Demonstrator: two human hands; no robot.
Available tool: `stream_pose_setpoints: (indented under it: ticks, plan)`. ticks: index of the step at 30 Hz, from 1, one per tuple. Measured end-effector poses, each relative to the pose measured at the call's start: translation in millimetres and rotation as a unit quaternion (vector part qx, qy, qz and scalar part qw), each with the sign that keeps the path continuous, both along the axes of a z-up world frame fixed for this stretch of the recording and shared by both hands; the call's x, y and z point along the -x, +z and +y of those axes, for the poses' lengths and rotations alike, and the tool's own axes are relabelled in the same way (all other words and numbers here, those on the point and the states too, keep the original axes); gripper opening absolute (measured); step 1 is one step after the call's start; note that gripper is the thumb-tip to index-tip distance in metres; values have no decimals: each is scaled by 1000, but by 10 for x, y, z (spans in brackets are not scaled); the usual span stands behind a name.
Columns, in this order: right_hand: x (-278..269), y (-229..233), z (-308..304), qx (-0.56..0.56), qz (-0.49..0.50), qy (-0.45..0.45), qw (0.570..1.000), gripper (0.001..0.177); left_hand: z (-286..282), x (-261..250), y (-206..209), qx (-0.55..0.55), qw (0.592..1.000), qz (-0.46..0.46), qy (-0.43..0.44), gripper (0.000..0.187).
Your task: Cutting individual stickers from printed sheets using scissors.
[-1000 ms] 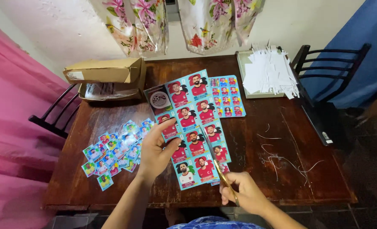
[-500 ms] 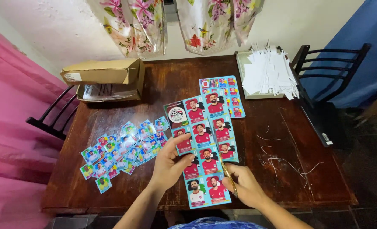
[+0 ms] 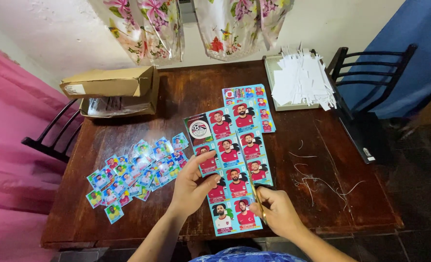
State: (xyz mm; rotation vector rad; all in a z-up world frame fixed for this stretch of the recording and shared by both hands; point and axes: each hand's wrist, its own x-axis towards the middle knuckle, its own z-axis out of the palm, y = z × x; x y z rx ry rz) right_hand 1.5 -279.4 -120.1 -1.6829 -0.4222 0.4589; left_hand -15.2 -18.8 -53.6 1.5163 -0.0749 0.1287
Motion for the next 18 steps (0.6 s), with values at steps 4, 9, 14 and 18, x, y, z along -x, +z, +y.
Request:
stream_pose_setpoints:
  ticks: [4, 9, 14, 18]
  plan:
    - [23, 37, 4, 41, -27, -13, 999, 38, 4, 17, -26, 4, 1000, 13, 0, 57]
    - [49, 94, 59, 58, -18, -36, 998, 28, 3, 51, 23, 2, 1000, 26, 0, 57]
    - [67, 86, 97, 47, -23, -33, 998, 25, 31, 82, -36, 9, 1000, 11, 1, 57]
    - [71, 97, 143, 59, -1, -43, 997, 24, 60, 78, -108, 19, 1000, 11, 1, 56]
